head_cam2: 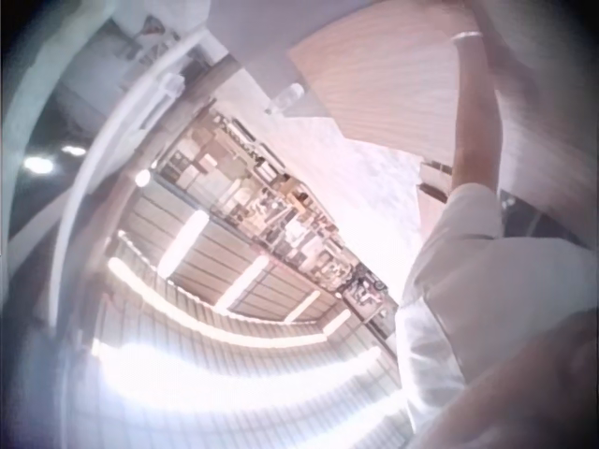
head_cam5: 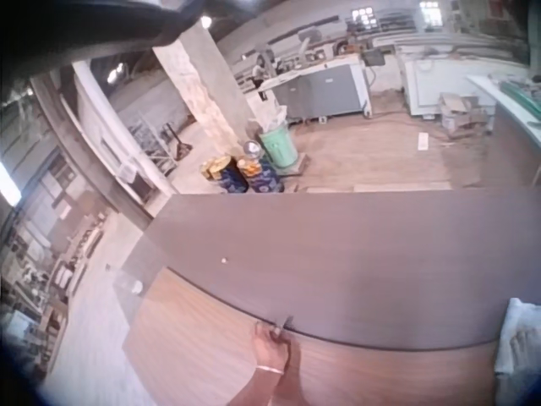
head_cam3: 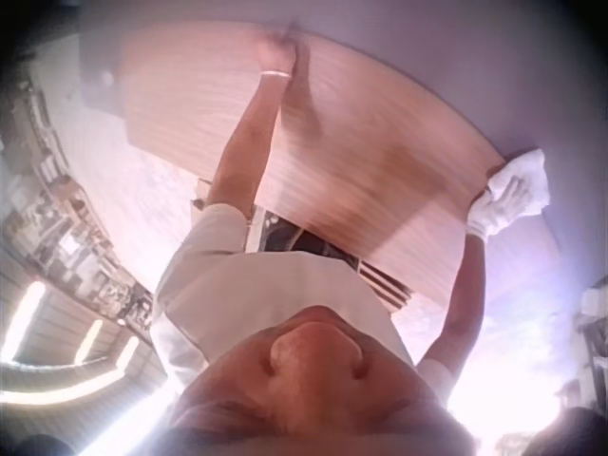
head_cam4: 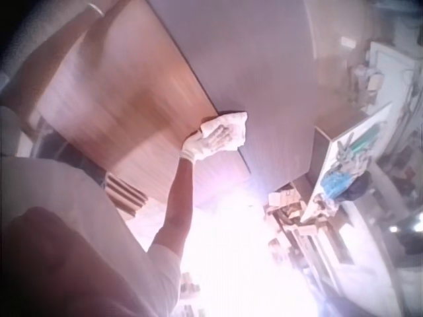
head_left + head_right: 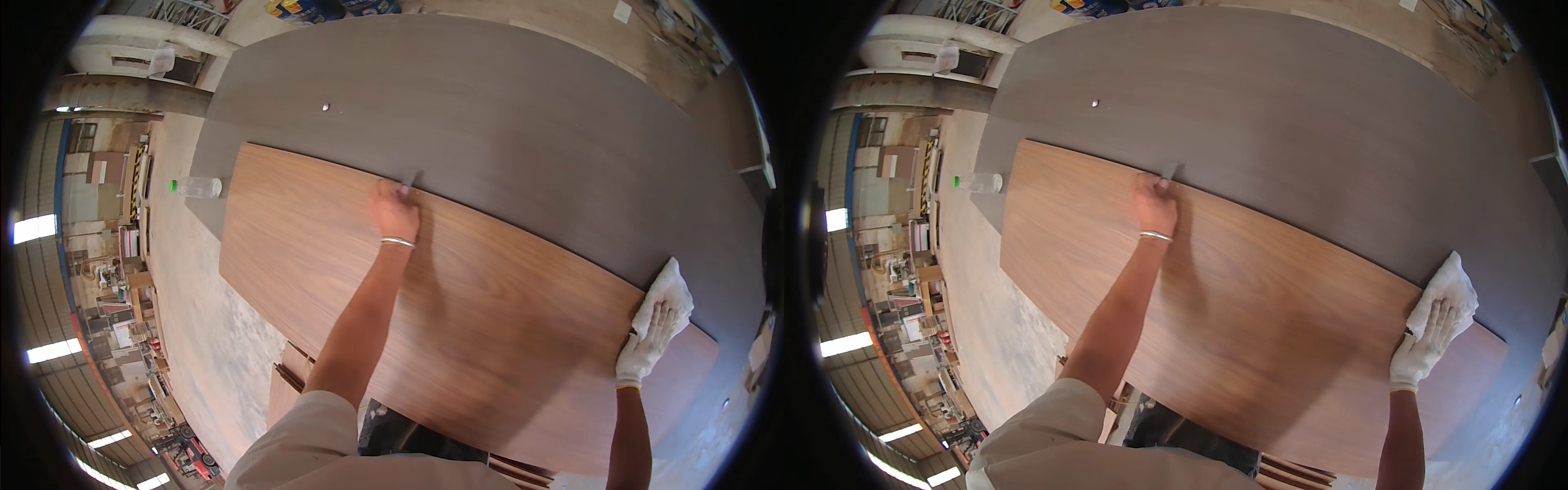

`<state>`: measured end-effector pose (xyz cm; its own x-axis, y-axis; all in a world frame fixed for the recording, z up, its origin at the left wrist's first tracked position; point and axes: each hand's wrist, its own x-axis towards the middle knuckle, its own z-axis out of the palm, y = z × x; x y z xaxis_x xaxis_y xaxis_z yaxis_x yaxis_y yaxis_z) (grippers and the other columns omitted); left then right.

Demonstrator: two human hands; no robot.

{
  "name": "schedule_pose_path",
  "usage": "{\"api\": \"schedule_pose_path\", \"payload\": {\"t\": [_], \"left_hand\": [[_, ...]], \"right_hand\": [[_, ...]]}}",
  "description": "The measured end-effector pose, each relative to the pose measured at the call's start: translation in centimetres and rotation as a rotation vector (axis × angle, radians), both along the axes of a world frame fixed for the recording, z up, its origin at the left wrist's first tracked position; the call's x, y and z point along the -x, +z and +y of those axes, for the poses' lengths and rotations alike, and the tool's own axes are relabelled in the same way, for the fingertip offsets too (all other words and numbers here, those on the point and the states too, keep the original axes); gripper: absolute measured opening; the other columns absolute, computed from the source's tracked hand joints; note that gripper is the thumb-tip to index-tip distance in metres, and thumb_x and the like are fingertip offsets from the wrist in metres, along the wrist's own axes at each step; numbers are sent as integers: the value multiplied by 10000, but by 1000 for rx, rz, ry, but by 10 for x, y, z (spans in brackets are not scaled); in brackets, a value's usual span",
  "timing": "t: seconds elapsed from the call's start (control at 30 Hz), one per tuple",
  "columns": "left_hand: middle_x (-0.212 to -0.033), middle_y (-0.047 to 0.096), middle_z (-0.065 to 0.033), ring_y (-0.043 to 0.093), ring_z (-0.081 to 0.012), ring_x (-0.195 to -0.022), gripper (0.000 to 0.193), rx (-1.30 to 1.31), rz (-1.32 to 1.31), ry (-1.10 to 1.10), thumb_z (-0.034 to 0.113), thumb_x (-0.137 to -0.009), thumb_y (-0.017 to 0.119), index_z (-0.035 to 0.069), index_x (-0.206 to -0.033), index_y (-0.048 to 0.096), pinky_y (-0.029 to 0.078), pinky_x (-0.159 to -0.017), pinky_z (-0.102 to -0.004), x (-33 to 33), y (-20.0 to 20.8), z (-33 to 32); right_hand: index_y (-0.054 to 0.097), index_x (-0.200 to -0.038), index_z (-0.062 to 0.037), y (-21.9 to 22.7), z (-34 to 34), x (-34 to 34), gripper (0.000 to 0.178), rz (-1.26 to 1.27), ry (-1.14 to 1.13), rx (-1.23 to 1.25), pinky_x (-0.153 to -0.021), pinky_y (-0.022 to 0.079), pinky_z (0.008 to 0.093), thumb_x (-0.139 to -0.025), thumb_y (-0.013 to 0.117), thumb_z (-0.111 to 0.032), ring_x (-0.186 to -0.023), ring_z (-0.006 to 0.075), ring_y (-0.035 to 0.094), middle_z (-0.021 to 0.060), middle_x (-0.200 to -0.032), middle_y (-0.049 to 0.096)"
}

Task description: The person wipes a large wooden panel with a white cloth, then uses a utility knife to scrape the panel's edge. The person continues wiping the panel surface and edges with the cloth.

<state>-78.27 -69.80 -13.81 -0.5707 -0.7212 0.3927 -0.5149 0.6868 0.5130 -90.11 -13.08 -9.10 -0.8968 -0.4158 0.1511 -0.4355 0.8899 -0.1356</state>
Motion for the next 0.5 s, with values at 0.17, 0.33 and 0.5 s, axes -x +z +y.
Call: {"api": "schedule_pose_path", "payload": {"t": [0.17,0.33,0.5], "left_hand": [[-910,581,-180,557,-423,-923,227,18,-8,-114,-109,-722,626,33,-879,543,413,-776,-507,37,7,77],[-863,597,-179,584,-408,-827,176,-18,7,-20,-122,-771,600,25,-859,555,470,-747,-501,21,0,45],[-855,629,-181,610,-397,-801,181,-27,78,149,-118,-781,630,20,-889,580,493,-726,-484,-16,0,-25]], "right_hand": [[453,-1575,-36,-1,0,1,691,20,1,9,-1298,183,544,-886,484,-76,-1577,397,265,162,-1651,414],[450,-1578,-47,2,4,-2,704,2,-22,15,-1300,172,546,-875,499,-60,-1575,398,264,163,-1650,414],[462,-1571,-49,4,-6,-2,712,-15,-48,2,-1304,161,546,-861,514,-62,-1579,393,256,157,-1654,409]]}}
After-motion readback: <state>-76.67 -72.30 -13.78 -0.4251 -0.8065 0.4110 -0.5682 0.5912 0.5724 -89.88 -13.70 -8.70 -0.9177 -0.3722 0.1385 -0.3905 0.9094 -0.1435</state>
